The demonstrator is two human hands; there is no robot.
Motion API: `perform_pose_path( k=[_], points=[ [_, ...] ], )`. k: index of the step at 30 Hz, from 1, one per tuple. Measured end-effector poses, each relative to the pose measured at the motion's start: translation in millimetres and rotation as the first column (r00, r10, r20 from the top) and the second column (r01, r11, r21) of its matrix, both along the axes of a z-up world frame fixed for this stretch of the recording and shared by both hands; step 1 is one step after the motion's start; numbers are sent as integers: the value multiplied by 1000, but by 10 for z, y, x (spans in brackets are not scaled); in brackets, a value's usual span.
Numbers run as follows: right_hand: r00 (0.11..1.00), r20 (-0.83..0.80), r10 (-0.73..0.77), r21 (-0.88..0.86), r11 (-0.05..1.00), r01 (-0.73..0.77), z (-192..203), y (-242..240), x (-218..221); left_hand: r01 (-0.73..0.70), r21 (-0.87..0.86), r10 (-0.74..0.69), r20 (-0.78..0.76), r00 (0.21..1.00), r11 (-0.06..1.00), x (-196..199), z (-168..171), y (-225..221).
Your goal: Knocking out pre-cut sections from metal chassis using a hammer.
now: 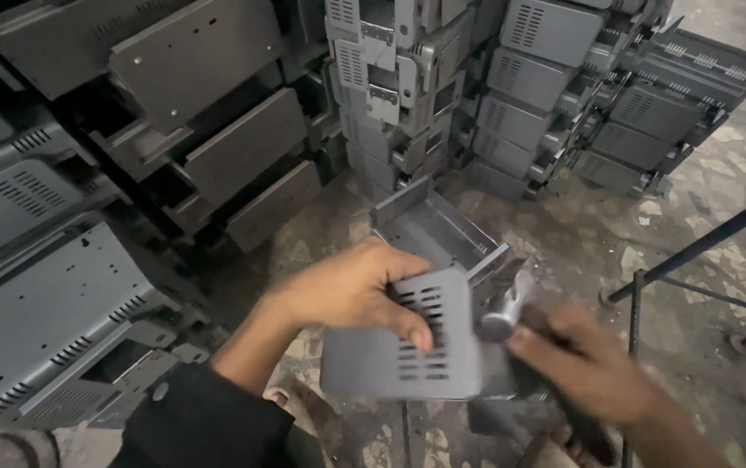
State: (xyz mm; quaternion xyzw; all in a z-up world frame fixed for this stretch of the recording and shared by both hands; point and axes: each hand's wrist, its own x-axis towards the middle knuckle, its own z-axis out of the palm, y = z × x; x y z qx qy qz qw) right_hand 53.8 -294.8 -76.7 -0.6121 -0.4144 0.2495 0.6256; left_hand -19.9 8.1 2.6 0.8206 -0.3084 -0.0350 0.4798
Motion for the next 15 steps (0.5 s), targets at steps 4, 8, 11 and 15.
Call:
perform_pose_path(
  k=[4,8,11,15],
  points=[
    [903,79,-423,-311,850,425,135,179,-268,-277,298,276,47,960,913,49,-68,78],
    [635,-117,-764,-284,638,716,275,127,-175,-726,74,724,56,687,683,28,-125,167],
    [425,-399,-813,-198,529,825,667,120,-122,-786,-46,786,85,612,617,-1,-111,171],
    [436,-470,-767,-34,510,860,991,67,-132,-769,-32,743,288,604,638,-199,176,187]
  ],
)
